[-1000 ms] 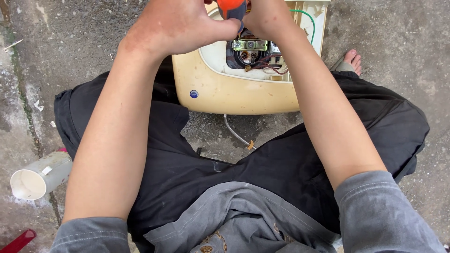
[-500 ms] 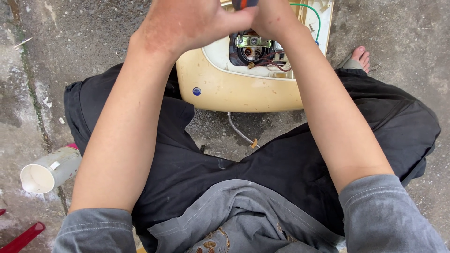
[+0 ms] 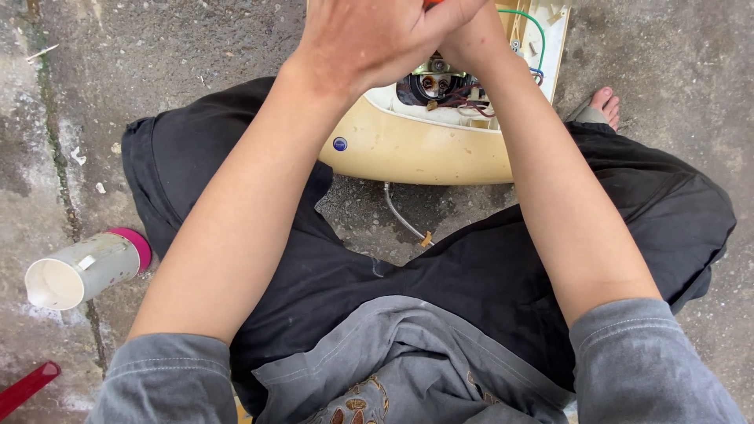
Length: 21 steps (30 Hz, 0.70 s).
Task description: Connecting and securing internal electrical wiring inside a water heater using a screwdriver.
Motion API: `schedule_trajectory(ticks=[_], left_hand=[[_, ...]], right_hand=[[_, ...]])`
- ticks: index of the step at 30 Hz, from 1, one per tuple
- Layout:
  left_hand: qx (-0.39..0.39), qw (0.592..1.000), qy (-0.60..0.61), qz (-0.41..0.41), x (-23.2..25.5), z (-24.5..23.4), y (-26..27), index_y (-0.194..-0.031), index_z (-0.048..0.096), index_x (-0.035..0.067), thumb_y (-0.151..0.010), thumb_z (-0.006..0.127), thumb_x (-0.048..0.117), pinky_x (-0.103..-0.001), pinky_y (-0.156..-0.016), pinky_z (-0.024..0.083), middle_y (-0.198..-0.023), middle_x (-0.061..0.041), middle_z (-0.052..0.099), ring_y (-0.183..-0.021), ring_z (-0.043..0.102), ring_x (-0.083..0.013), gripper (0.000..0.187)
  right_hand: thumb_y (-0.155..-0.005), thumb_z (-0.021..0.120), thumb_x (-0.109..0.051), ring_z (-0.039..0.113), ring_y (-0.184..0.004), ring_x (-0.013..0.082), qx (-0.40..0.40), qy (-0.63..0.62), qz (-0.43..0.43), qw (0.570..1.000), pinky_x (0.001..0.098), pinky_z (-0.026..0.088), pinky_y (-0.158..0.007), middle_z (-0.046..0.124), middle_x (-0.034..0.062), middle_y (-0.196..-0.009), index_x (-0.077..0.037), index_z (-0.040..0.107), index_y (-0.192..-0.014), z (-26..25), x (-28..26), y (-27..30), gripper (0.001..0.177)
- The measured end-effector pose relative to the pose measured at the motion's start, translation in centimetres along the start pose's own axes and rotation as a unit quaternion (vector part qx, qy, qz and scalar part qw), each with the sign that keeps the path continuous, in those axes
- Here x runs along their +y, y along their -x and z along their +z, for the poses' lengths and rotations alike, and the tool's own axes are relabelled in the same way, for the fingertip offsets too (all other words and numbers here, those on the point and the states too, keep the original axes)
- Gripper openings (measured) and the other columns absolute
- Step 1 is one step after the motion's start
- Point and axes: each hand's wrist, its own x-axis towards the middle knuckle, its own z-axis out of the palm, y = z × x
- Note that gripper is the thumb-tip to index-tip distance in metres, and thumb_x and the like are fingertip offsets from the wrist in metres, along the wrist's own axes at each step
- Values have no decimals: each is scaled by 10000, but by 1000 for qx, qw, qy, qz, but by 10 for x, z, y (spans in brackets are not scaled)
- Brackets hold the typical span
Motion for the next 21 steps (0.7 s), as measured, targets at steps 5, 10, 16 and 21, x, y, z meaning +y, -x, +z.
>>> schedule_trajectory(ticks=[5, 10, 16, 21], left_hand=[[-17, 1000, -3, -6, -2, 0, 5, -851, 757, 27, -1054, 665, 413, -336, -383, 487, -656, -73, 722, -454, 634, -207, 446], [-34, 999, 5, -7, -4, 4, 8, -854, 753, 20, -1041, 658, 384, -345, -386, 484, -662, -84, 720, -453, 626, -219, 420], [-47, 999, 1, -18, -21, -4, 25, -858, 748, 11, -1025, 649, 348, -355, -389, 481, -669, -97, 718, -452, 618, -234, 389], [-57, 998, -2, -25, -116, 2, 99, -861, 744, 3, -1012, 643, 318, -364, -392, 478, -674, -108, 716, -451, 611, -246, 364]], right_hand=[[-823, 754, -146, 675, -531, 222, -5, -2, 4, 1000, 367, 562, -448, 744, 117, -753, -25, 785, -993, -2, 5, 20, 211], [-833, 764, -169, 675, -532, 216, -7, 2, 19, 1000, 364, 563, -448, 743, 111, -748, -27, 786, -995, -7, 16, 36, 217], [-845, 776, -197, 676, -532, 208, -15, 6, 19, 1000, 360, 565, -448, 741, 104, -742, -29, 788, -998, -8, 22, 36, 227], [-854, 785, -220, 677, -532, 202, -20, 10, 20, 1000, 357, 566, -448, 740, 98, -737, -32, 789, -999, -15, 34, 37, 238]])
